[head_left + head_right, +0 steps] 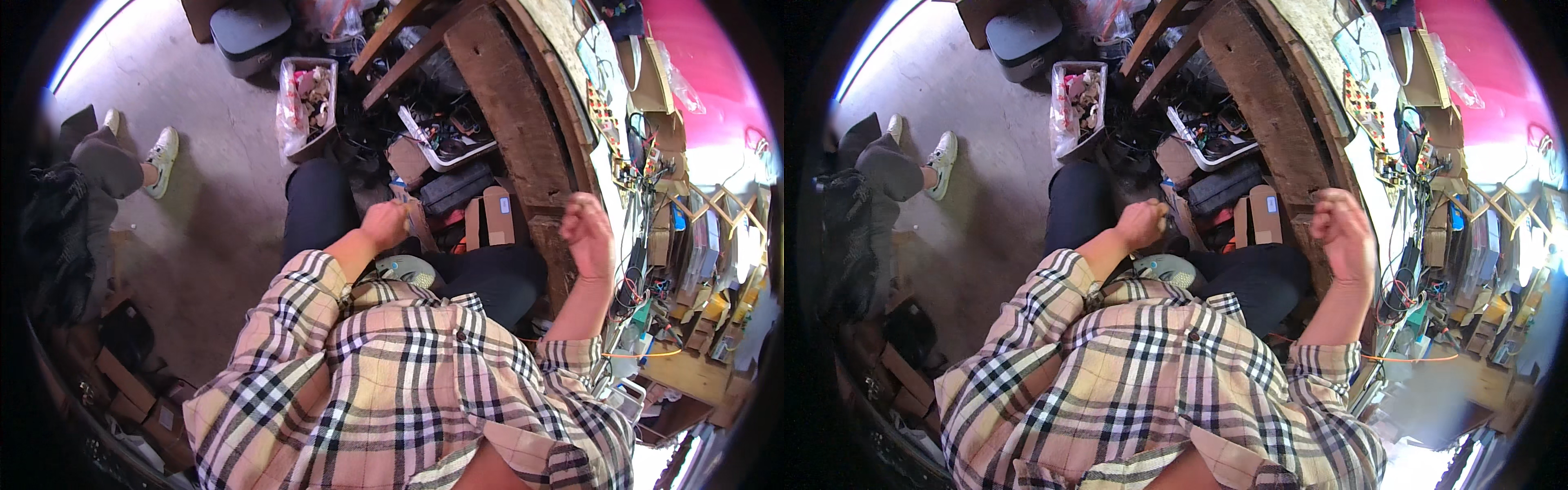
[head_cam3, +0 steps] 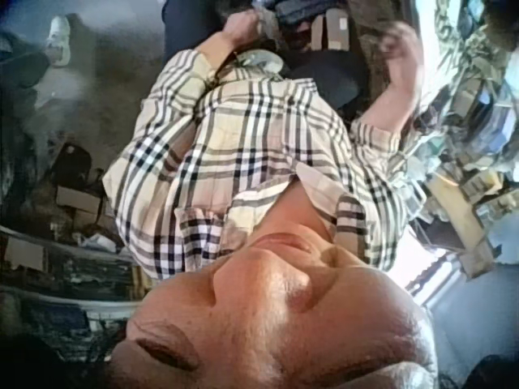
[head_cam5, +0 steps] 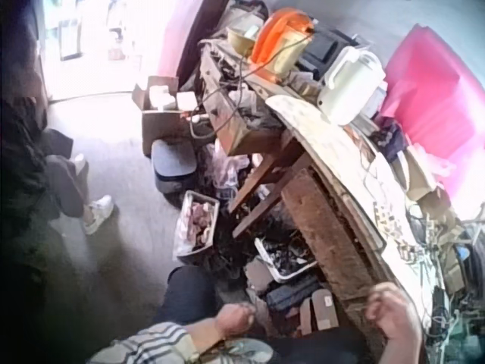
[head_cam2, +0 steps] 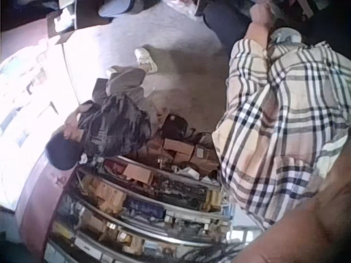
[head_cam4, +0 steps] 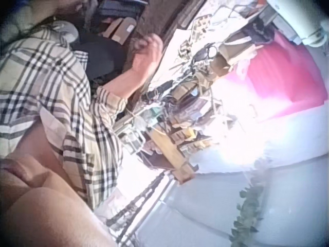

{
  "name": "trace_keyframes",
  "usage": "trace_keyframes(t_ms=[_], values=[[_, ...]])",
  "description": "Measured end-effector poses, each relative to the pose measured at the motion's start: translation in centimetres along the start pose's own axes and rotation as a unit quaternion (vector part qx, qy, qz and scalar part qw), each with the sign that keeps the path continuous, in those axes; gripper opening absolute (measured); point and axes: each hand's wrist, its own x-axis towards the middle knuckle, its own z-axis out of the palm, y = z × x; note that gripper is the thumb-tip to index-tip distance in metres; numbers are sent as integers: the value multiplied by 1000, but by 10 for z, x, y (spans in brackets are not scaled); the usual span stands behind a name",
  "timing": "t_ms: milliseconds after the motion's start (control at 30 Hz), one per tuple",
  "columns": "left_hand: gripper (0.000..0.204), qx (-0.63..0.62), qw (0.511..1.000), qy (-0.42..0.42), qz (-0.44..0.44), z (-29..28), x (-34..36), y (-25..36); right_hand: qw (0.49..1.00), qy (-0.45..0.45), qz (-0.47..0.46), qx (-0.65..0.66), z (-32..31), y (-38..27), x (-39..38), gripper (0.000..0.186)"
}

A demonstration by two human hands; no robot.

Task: The person sits on the floor and uses a multimeter to test points on a small circuit board. They then retrieve a larger green circuit board from under the table, connect wires, and continue testing with the multimeter.

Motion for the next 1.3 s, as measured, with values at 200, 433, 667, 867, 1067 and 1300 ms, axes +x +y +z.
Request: trace_keyframes(t_ms=[200, 433, 667, 867, 1067, 1300], values=[[18, 13, 997, -48, -61, -13, 22, -16, 943, -77, 177, -271, 49, 73, 57, 23], [17, 55, 988, -140, 18, -48, 109, 11, 870, -93, 259, -410, 26, 154, 104, 26], [23, 86, 961, -261, -26, -27, 141, -14, 868, -21, 263, -420, -2, 221, 130, 23], [23, 70, 960, -267, -39, -37, 158, -4, 878, 46, 252, -405, -41, 284, 168, 17], [25, 67, 947, -311, -54, -48, 160, -1, 877, 142, 238, -394, -45, 298, 209, 20], [34, 59, 927, -363, -67, -26, 172, 1, 855, 251, 128, -435, -80, 314, 248, 22]])
